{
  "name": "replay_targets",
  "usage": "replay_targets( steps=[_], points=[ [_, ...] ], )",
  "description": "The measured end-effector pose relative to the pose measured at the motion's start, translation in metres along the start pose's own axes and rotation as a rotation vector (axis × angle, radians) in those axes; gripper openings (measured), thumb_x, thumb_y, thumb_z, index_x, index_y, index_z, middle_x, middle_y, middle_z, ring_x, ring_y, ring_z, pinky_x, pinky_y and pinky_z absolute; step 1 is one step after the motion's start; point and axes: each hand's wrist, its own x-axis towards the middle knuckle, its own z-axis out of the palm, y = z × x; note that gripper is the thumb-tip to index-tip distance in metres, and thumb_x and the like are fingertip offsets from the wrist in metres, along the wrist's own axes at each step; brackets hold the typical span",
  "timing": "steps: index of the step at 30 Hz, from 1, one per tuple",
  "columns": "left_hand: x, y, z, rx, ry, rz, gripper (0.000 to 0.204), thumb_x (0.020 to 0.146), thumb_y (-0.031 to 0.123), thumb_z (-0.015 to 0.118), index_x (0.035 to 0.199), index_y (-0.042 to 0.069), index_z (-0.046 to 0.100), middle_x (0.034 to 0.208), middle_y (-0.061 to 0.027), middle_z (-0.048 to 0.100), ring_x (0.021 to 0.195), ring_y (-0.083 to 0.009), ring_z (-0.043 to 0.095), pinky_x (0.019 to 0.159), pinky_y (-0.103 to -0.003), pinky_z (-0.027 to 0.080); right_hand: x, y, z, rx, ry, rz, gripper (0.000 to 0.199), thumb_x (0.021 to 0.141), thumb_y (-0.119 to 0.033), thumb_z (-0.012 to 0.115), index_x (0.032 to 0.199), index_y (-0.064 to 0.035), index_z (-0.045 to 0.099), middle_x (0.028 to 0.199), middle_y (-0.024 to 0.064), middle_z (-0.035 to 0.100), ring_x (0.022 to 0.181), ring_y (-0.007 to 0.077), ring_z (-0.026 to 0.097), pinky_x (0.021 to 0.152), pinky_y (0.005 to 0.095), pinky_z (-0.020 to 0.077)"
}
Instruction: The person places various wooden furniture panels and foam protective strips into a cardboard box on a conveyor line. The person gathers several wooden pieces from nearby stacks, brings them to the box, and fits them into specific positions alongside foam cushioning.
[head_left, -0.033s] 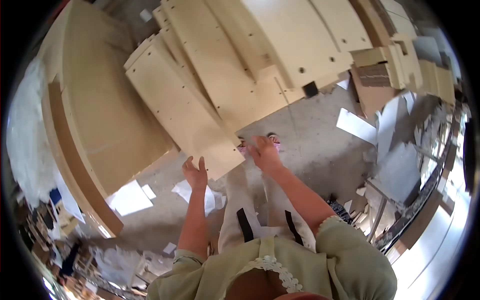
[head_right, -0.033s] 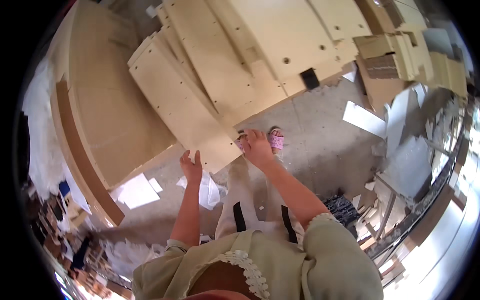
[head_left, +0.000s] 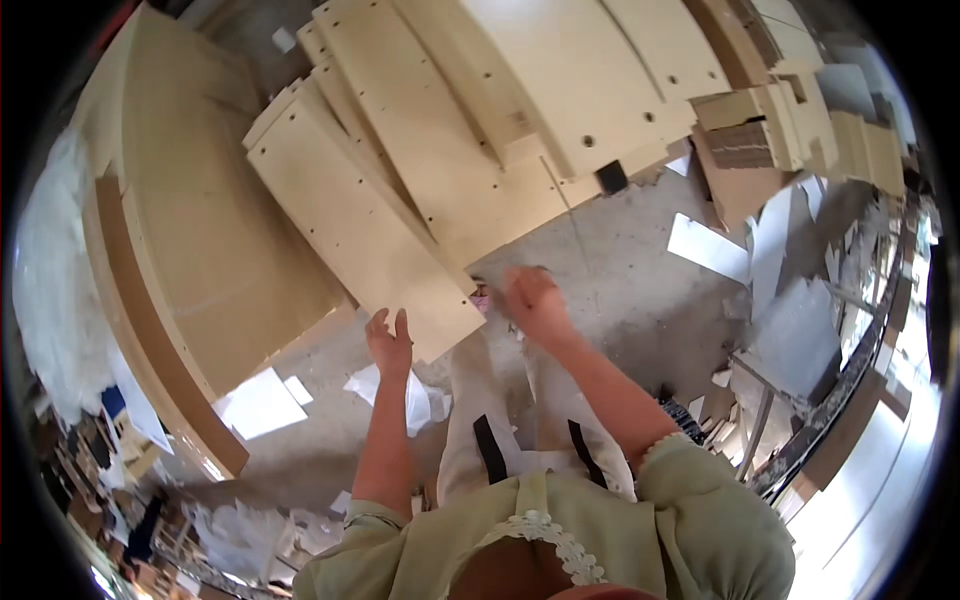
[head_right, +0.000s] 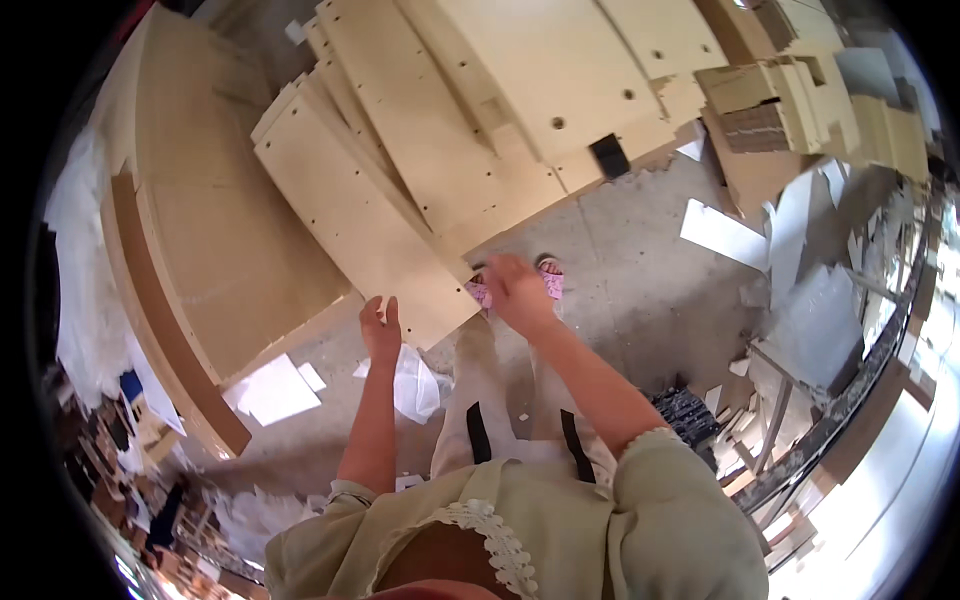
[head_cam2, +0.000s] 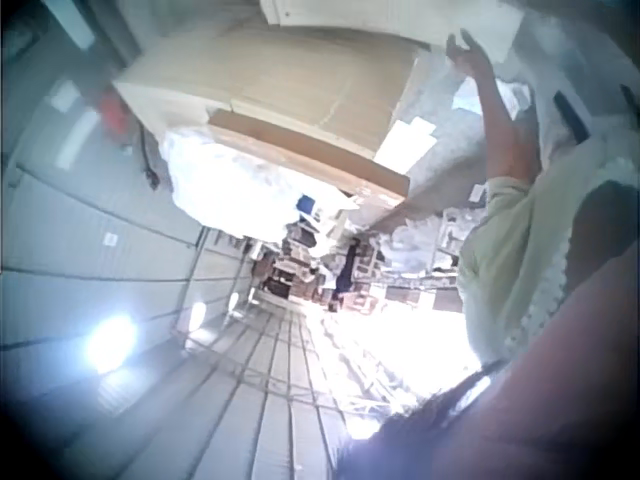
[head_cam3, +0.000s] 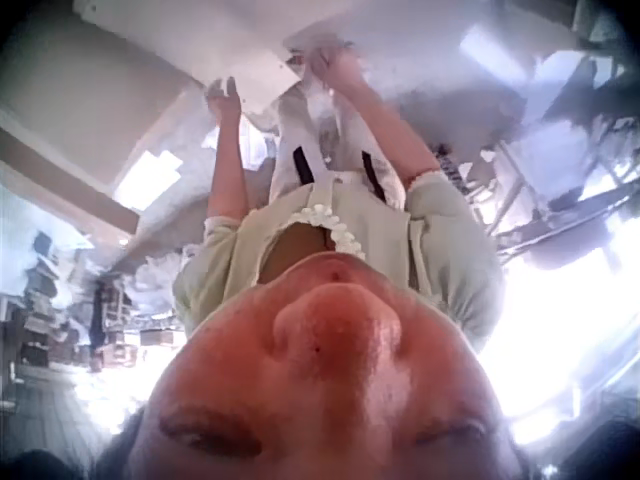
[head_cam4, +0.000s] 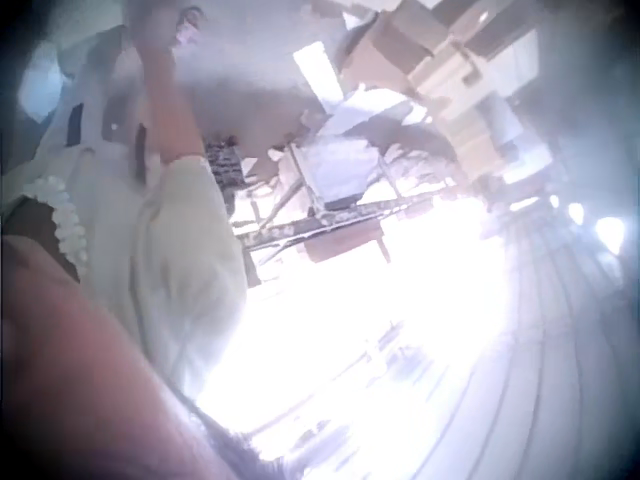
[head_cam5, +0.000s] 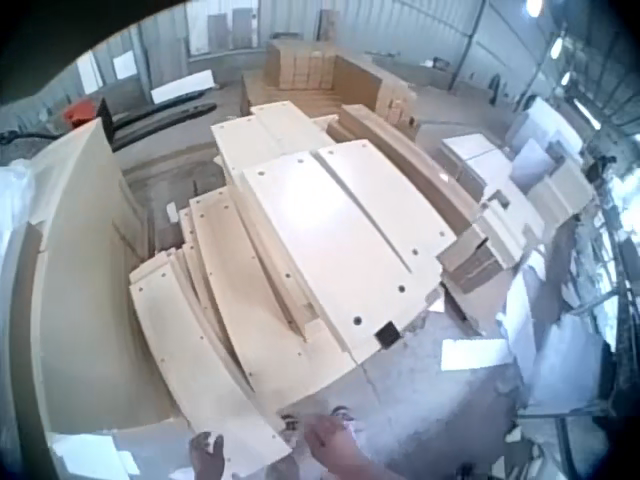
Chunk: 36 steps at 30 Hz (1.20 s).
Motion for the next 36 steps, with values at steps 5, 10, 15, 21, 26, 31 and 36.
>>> replay_targets(
  steps=[5,10,15,21,26,31,36],
  points=[
    [0.097,0.168,-0.035,-0.933,-0.553,-0.156,0.023,0.088,0.023,0.058,0.091,0.0,0.059,0.082,-0.0053,0.061,0.076,-0.0108,0.057,0.07,-0.026,0.047,0.061,-0.031,-0.155,-0.371,0.634,-0.285,0.033,0.079,-0.007,0.058,0.111,-0.0015,0.051,0.11,0.0214,0.052,0.102,0.0408,0.047,0.088,0.0452,0.0395],
    [0.151,0.324,-0.059,-1.09,-0.617,-0.182,0.035,0.086,0.032,0.059,0.096,-0.001,0.057,0.08,-0.0045,0.059,0.071,-0.0107,0.056,0.067,-0.025,0.047,0.112,0.005,-0.2,-0.852,0.461,-0.323,0.041,0.078,-0.018,0.06,0.112,0.0023,0.051,0.116,0.0262,0.049,0.11,0.0415,0.042,0.095,0.0481,0.0337],
    [0.166,0.316,-0.043,-0.753,-0.428,-0.374,0.048,0.074,0.039,0.072,0.093,-0.003,0.058,0.076,-0.0042,0.057,0.064,-0.0093,0.053,0.057,-0.023,0.042,0.112,-0.005,-0.224,-0.524,0.411,-0.375,0.044,0.077,-0.023,0.062,0.111,0.0023,0.053,0.116,0.0229,0.05,0.108,0.0387,0.043,0.096,0.0481,0.0321],
    [0.12,0.325,-0.069,-1.095,-0.482,-0.424,0.035,0.082,0.02,0.063,0.107,-0.004,0.057,0.095,-0.0074,0.063,0.083,-0.0131,0.06,0.072,-0.026,0.049,0.229,0.078,-0.327,-0.705,0.64,-0.397,0.056,0.085,-0.036,0.056,0.126,-0.0009,0.04,0.128,0.0243,0.042,0.113,0.0415,0.041,0.094,0.0473,0.0341],
    [0.063,0.303,-0.075,-1.181,-0.484,-0.635,0.036,0.086,0.017,0.058,0.115,-0.004,0.052,0.108,-0.0095,0.059,0.096,-0.016,0.058,0.08,-0.029,0.049,0.224,0.111,-0.357,-0.372,0.318,-0.14,0.08,0.08,-0.045,0.061,0.134,0.0012,0.026,0.117,0.0274,0.049,0.107,0.0387,0.049,0.085,0.0417,0.0434],
    [0.054,0.325,-0.071,-1.085,-0.291,-0.571,0.038,0.091,0.024,0.052,0.118,-0.003,0.049,0.108,-0.0092,0.058,0.096,-0.0154,0.057,0.081,-0.029,0.048,0.18,0.083,-0.402,-0.022,-0.17,0.442,0.054,0.078,-0.037,0.067,0.112,0.0014,0.05,0.072,0.0031,0.059,0.052,0.0097,0.053,0.044,0.0235,0.0415],
    [0.043,0.326,-0.082,-1.167,-0.366,-0.635,0.041,0.09,0.03,0.054,0.115,-0.003,0.053,0.101,-0.0069,0.06,0.09,-0.0129,0.056,0.076,-0.029,0.048,0.091,0.029,-0.383,0.378,0.125,0.398,0.034,0.084,-0.034,0.061,0.095,-0.0019,0.059,0.071,0.0006,0.056,0.055,0.0081,0.049,0.048,0.0255,0.0408]
  ],
)
